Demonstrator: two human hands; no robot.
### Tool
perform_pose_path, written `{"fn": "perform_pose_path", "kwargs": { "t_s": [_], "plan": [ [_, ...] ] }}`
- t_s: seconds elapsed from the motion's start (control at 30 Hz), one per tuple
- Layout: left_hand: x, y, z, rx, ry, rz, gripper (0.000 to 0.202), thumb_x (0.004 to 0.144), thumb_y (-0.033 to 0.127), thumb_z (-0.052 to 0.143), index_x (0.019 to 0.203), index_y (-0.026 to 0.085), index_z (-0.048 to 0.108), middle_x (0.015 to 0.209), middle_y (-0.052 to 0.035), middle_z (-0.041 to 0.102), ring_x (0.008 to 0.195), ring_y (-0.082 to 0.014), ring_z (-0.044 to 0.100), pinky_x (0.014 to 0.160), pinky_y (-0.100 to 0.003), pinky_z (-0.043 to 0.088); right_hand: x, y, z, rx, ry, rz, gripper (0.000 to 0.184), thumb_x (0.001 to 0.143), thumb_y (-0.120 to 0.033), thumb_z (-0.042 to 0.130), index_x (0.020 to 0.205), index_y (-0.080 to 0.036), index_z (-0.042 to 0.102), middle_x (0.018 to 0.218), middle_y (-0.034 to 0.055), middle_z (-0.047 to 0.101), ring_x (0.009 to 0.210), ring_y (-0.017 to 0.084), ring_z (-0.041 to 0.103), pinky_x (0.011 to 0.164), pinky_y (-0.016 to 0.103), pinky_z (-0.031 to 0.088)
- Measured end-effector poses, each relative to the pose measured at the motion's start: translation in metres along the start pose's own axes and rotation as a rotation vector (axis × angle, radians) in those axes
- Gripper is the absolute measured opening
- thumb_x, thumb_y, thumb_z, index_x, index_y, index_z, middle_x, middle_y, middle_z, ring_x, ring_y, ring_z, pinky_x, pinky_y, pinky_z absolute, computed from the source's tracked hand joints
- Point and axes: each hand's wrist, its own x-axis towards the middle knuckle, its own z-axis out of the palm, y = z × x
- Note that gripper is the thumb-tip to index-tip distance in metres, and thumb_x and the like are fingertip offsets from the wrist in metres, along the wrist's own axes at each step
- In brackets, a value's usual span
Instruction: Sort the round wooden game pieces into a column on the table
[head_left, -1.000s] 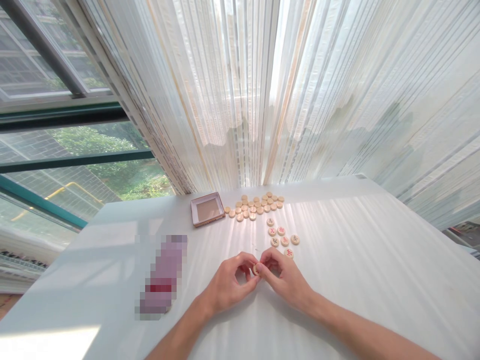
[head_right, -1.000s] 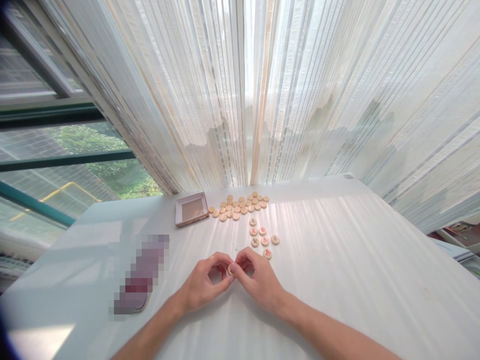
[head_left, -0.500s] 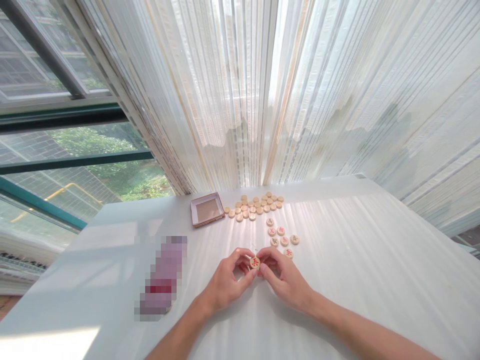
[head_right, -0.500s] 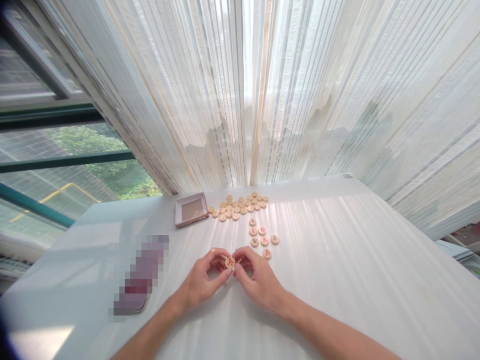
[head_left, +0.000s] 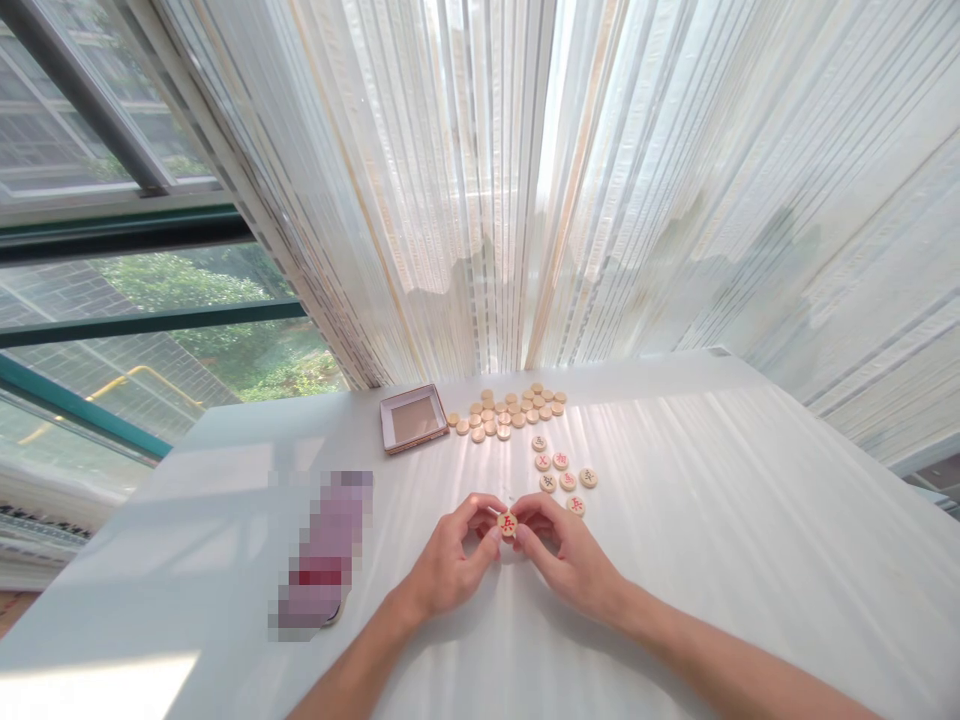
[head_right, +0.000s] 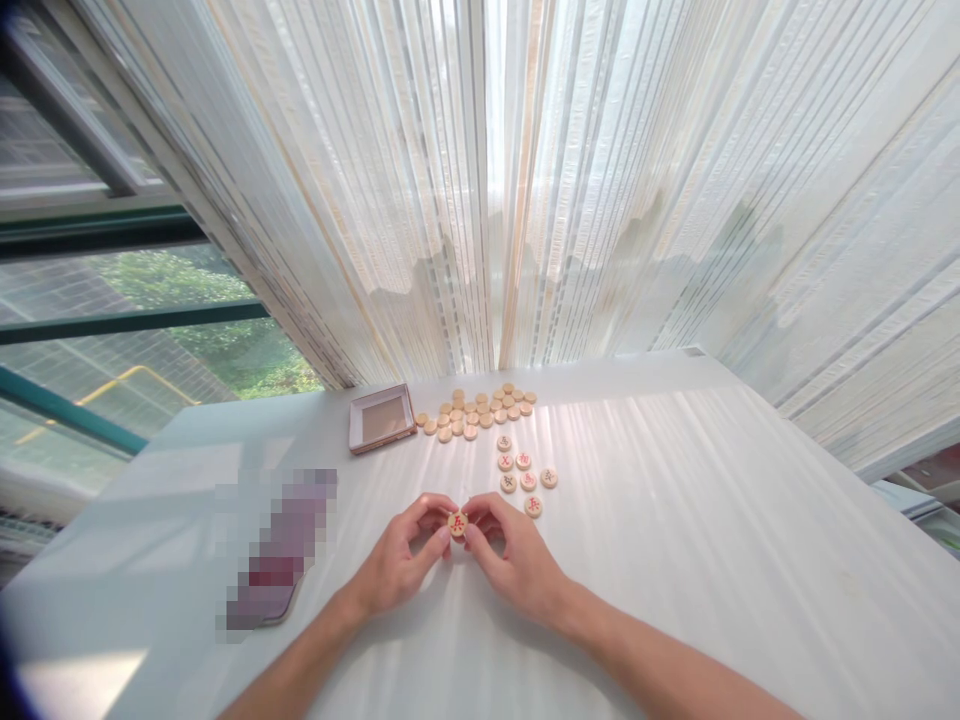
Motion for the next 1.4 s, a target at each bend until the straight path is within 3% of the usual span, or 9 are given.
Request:
{"fn": "perform_pose_path", "kwargs": {
  "t_s": [0.3,0.57,0.87,1.17,1.4],
  "plan": [
    [-0.0004,0.0004,0.0023,-0.021,0.015,-0.017,0.018,0.102,0.032,0.060,0.116,0.020,0.058,0.106,-0.0086,0.074,0.088,-0.0198,0.072,0.082,-0.031,0.058,0.0000,-0.0004,0.0000,0.003,-0.002,0.002,0.016,0.105,-0.037,0.058,0.106,-0.022,0.064,0.097,0.0050,0.072,0.088,0.021,0.072,0.082,0.035,0.059],
    [0.0019,0.0033,0.0040,0.015,0.047,-0.075,0.020,0.098,0.038,0.068,0.102,0.020,0.059,0.088,-0.0032,0.074,0.079,-0.0183,0.071,0.078,-0.029,0.055,-0.0011,0.0008,0.0007,-0.011,-0.023,-0.005,0.018,0.105,-0.039,0.060,0.106,-0.022,0.065,0.097,0.0052,0.073,0.088,0.021,0.071,0.083,0.036,0.059],
    [0.0013,0.0036,0.0017,0.029,0.033,-0.111,0.024,0.105,0.044,0.056,0.099,0.020,0.057,0.081,-0.0020,0.073,0.072,-0.0179,0.069,0.075,-0.029,0.053,-0.0024,0.0007,0.0004,-0.023,-0.061,-0.013,0.019,0.106,-0.039,0.057,0.108,-0.022,0.065,0.099,0.0058,0.074,0.090,0.021,0.073,0.085,0.036,0.059],
    [-0.0003,0.0014,0.0011,-0.027,0.032,-0.099,0.025,0.108,0.043,0.048,0.108,0.020,0.058,0.087,-0.0034,0.071,0.075,-0.0188,0.068,0.077,-0.031,0.055,-0.0010,0.0060,0.0007,-0.071,0.042,0.024,0.020,0.105,-0.040,0.054,0.116,-0.023,0.059,0.099,0.0056,0.073,0.086,0.022,0.073,0.079,0.037,0.059],
    [-0.0013,0.0006,0.0010,-0.005,0.030,-0.086,0.021,0.107,0.039,0.050,0.111,0.020,0.057,0.084,-0.0015,0.069,0.075,-0.0181,0.067,0.079,-0.031,0.053,-0.0015,0.0039,0.0009,-0.042,0.017,0.031,0.020,0.105,-0.040,0.056,0.114,-0.022,0.060,0.099,0.0056,0.074,0.089,0.022,0.073,0.082,0.037,0.059]
  ]
}}
